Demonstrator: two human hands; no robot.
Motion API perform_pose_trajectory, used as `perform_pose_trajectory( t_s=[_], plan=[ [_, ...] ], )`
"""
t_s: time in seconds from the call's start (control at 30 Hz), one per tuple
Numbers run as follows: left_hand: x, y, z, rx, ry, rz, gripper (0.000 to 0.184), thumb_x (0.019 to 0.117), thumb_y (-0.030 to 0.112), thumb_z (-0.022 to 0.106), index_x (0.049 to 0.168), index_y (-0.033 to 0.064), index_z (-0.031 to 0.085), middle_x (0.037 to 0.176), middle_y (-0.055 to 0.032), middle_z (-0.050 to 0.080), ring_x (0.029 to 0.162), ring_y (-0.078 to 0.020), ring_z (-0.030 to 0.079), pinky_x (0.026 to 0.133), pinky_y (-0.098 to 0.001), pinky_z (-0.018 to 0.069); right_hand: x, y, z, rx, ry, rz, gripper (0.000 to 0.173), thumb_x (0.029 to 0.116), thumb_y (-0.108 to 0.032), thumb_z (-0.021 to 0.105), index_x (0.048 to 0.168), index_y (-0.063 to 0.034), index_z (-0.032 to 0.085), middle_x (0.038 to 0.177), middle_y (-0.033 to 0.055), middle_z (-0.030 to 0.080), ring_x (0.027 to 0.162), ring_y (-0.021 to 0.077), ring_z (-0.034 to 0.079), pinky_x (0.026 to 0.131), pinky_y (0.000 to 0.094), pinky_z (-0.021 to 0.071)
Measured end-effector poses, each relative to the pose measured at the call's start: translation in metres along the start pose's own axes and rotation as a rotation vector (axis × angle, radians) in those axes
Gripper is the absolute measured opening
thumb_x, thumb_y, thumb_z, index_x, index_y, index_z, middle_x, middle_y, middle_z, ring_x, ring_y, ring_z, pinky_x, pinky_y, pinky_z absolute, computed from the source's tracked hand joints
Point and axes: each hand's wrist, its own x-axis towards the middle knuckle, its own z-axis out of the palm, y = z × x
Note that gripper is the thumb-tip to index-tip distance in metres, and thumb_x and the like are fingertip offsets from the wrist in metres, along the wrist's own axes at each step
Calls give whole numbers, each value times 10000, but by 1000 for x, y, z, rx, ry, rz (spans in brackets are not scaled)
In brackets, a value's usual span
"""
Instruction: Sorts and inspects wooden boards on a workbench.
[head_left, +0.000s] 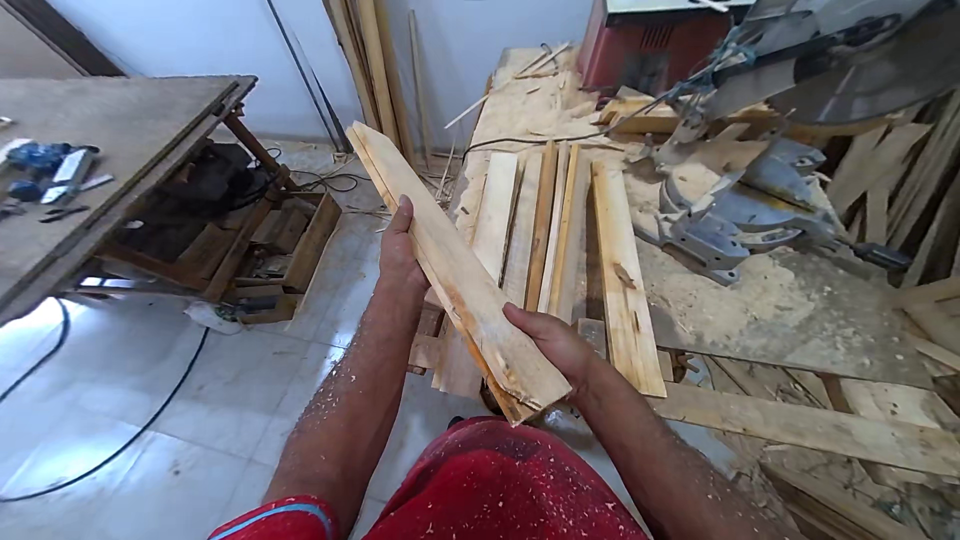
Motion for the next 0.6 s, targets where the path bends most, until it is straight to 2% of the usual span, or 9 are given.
perform_pose_trajectory(
  t_s=[0.13,0.2,0.27,0.4,0.5,0.6],
  plan=[
    [-1,2,-6,-144,-185,32,400,1099,402,406,1279,86,573,1083,-128,712,1005,-240,721,873,-467,615,-8,0,9,-77,120,2,504,1039,-574,467,1245,-146,639,980,101,736,802,172,738,661,358,631],
    [0,3,-9,-171,-279,72,409,1103,414,384,1277,95,572,1100,-118,711,1032,-233,716,909,-469,605,-12,0,10,-110,119,4,498,1042,-563,474,1272,-149,625,1010,113,736,827,188,740,683,371,633],
    [3,6,-13,-206,-365,91,437,1097,439,382,1299,98,565,1138,-132,701,1076,-261,698,962,-520,572,-16,0,12,-175,103,-1,482,1038,-534,508,1306,-144,599,1047,123,734,868,202,741,735,380,635],
    [8,15,-15,-240,-481,81,511,1069,509,393,1305,85,554,1151,-167,692,1081,-300,692,962,-535,566,-23,1,18,-226,93,-14,475,1031,-492,552,1337,-129,579,1094,127,731,927,217,738,795,399,632],
    [15,17,-21,-221,-533,49,679,1027,619,338,1364,49,486,1238,-232,620,1123,-365,643,967,-551,543,-29,-1,21,-202,66,-29,449,1041,-491,520,1311,-141,599,1077,105,734,923,192,734,803,383,626],
    [22,17,-29,-233,-618,-6,815,960,702,327,1373,17,480,1259,-231,594,1114,-354,628,957,-501,546,-31,-4,24,-200,-6,-41,408,1063,-425,489,1323,-128,592,1077,105,721,930,183,723,815,377,618]
  ],
)
